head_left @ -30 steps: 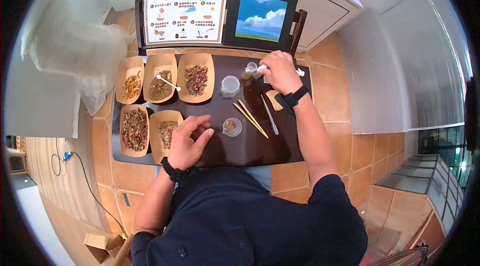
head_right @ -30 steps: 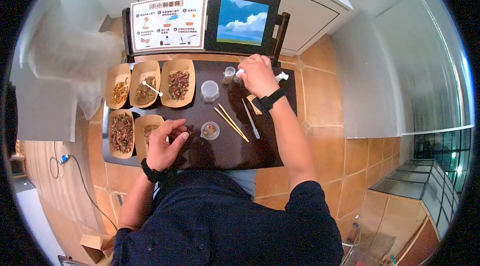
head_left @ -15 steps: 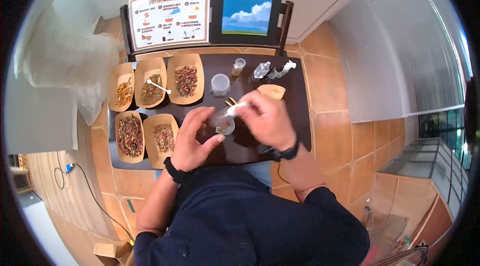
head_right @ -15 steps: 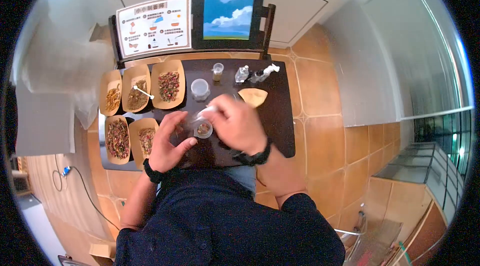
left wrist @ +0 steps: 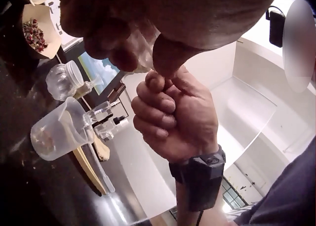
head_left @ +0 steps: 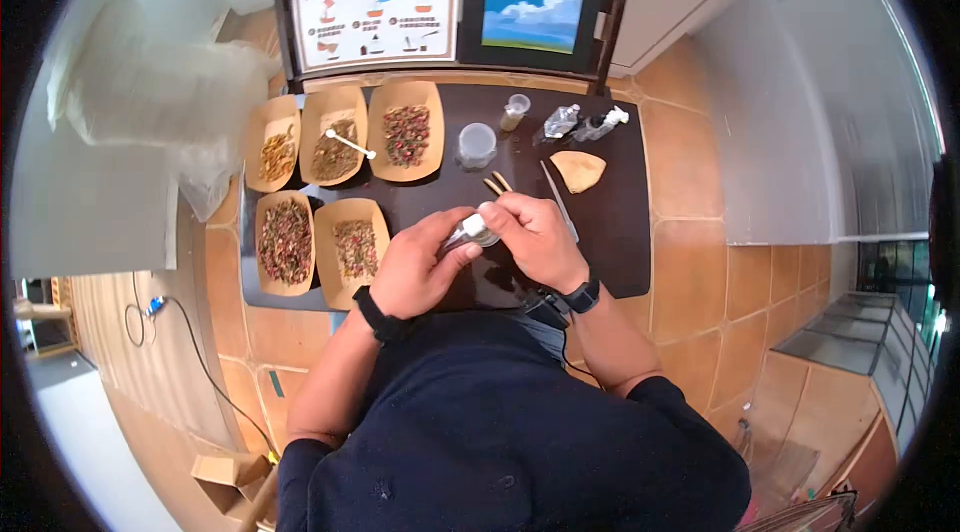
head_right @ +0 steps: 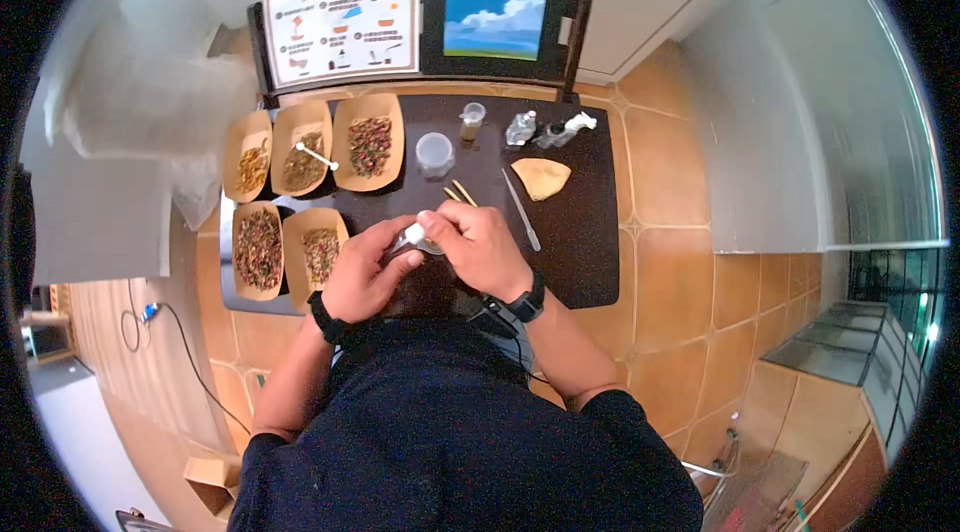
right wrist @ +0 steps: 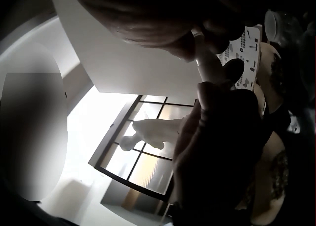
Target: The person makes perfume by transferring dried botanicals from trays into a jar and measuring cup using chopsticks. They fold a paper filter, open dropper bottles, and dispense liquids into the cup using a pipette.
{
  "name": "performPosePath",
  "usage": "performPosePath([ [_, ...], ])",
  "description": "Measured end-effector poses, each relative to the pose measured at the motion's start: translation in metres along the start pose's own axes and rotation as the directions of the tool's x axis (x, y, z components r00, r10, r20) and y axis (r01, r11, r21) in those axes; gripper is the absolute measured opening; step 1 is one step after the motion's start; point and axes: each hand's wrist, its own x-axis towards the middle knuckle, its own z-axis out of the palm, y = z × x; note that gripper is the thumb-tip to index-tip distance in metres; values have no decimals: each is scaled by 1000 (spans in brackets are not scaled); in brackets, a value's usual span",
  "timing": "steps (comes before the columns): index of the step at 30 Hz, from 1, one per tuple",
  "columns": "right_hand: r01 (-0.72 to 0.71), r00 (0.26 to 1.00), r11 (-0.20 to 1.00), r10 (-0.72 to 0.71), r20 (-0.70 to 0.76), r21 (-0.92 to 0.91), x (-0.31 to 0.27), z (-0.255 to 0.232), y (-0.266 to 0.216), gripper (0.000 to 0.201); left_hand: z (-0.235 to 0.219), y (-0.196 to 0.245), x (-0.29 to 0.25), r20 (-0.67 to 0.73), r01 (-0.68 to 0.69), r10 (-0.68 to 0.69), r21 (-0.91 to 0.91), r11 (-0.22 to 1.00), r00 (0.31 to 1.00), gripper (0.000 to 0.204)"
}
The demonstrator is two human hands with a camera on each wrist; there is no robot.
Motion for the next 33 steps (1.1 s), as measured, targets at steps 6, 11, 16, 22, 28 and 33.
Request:
performPosePath([
  [6, 55, 991, 975, -80, 109, 215, -5, -6, 2, 19, -6, -1, -2, 76, 50, -47, -40, 998, 996, 43],
  [11, -83, 984, 979, 51, 173, 184, -6, -5, 6, 22, -7, 2, -2, 104, 18, -19, 14, 1000, 994, 48],
  [16, -41, 979, 990, 12, 205, 135, -9, -4, 12, 23, -4, -10, -4, 128, -3, -1, 26, 1000, 992, 51],
  [22, 136, 981, 971, -160, 110, 194, -8, 1, 18, 18, -2, -17, -3, 119, -26, 24, 18, 999, 993, 53],
  [28, -68, 995, 949, 42, 90, 309, -15, 3, 16, 18, 1, -20, -3, 125, -26, 24, 13, 1000, 992, 56],
  [33, -43, 990, 991, 25, 141, 124, -19, 1, 13, 21, 2, -18, -4, 162, -14, 9, 28, 1000, 987, 60],
])
